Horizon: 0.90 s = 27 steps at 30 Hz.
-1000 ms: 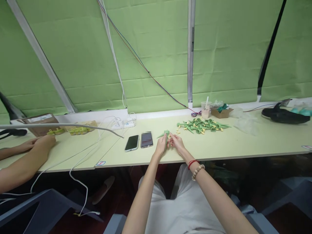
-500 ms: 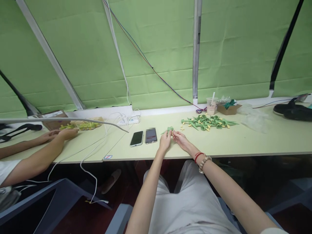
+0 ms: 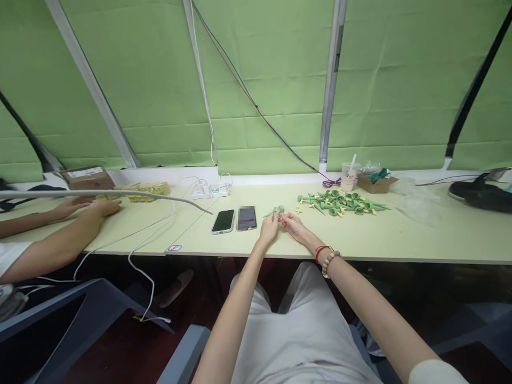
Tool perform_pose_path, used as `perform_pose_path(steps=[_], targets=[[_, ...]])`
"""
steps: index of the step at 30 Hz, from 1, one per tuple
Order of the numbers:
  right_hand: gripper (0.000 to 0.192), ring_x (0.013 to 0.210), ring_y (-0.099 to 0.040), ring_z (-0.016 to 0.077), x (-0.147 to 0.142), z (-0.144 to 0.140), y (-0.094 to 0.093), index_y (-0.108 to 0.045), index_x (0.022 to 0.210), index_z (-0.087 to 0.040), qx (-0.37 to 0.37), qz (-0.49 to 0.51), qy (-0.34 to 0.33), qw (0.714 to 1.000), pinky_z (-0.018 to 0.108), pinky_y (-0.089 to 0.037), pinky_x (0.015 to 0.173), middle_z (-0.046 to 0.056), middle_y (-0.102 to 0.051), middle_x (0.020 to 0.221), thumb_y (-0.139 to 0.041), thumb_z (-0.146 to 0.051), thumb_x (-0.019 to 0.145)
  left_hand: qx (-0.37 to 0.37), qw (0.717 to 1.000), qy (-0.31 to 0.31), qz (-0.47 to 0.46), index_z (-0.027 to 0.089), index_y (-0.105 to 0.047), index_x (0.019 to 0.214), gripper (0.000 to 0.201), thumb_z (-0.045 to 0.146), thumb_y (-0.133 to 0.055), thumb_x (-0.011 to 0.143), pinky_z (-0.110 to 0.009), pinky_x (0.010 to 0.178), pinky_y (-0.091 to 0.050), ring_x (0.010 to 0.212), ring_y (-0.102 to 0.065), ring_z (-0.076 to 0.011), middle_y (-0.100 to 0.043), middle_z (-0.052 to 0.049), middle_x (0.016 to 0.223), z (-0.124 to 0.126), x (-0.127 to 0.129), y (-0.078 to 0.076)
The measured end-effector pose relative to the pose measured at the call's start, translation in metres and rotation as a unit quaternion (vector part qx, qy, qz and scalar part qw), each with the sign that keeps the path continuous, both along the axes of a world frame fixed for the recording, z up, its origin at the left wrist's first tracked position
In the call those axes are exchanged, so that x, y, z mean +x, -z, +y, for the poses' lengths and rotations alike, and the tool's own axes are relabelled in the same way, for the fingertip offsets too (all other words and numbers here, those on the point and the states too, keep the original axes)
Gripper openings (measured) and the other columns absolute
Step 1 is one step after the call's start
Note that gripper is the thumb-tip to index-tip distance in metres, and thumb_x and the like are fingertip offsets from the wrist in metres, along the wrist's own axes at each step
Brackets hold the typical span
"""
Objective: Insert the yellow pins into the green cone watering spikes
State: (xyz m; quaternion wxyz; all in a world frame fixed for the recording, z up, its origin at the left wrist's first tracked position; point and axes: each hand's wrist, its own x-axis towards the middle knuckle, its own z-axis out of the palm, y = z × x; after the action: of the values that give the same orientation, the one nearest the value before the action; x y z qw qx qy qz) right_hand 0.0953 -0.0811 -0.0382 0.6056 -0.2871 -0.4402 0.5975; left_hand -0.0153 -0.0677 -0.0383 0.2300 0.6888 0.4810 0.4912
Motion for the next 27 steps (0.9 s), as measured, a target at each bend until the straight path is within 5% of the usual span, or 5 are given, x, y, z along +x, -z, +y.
perform_pose_path(steps=[10,20,27], targets=[[0.037,0.043,-0.044,0.0081,-0.002,0.003,-0.006,-0.046,0.063,-0.019,-0.06,-0.02,0.013,0.998,0.022,-0.04,0.047,-0.005,-0.048,0.049,-0.061,-0.053,0.068,-0.011,0.999,-0.004,-0.047,0.016,-0.055,0.069,0.051,0.058,-0.03,0.082,-0.024,0.06,-0.036,0.063,-0.051,-0.0141,-0.059,-0.004,0.066,-0.01,0.003,-0.005],[0.037,0.031,-0.018,0.0044,-0.017,0.002,-0.004,-0.031,0.053,-0.023,-0.078,-0.058,0.115,0.989,0.019,-0.014,0.029,-0.01,-0.026,0.038,-0.053,-0.042,0.077,0.022,0.999,0.007,-0.024,0.017,-0.051,0.062,0.05,0.061,-0.035,0.08,-0.024,0.058,-0.035,0.058,-0.048,-0.0124,-0.055,-0.002,0.06,-0.015,0.002,-0.009],[0.034,0.031,-0.023,0.0055,-0.014,-0.001,-0.003,-0.034,0.048,-0.022,-0.058,-0.103,0.193,0.974,0.021,-0.019,0.031,-0.008,-0.029,0.038,-0.051,-0.033,0.074,-0.142,0.971,0.134,-0.136,0.02,-0.037,0.053,0.053,0.069,-0.037,0.073,-0.022,0.036,-0.024,0.027,-0.03,-0.0072,-0.029,0.007,0.03,-0.019,0.006,-0.01]])
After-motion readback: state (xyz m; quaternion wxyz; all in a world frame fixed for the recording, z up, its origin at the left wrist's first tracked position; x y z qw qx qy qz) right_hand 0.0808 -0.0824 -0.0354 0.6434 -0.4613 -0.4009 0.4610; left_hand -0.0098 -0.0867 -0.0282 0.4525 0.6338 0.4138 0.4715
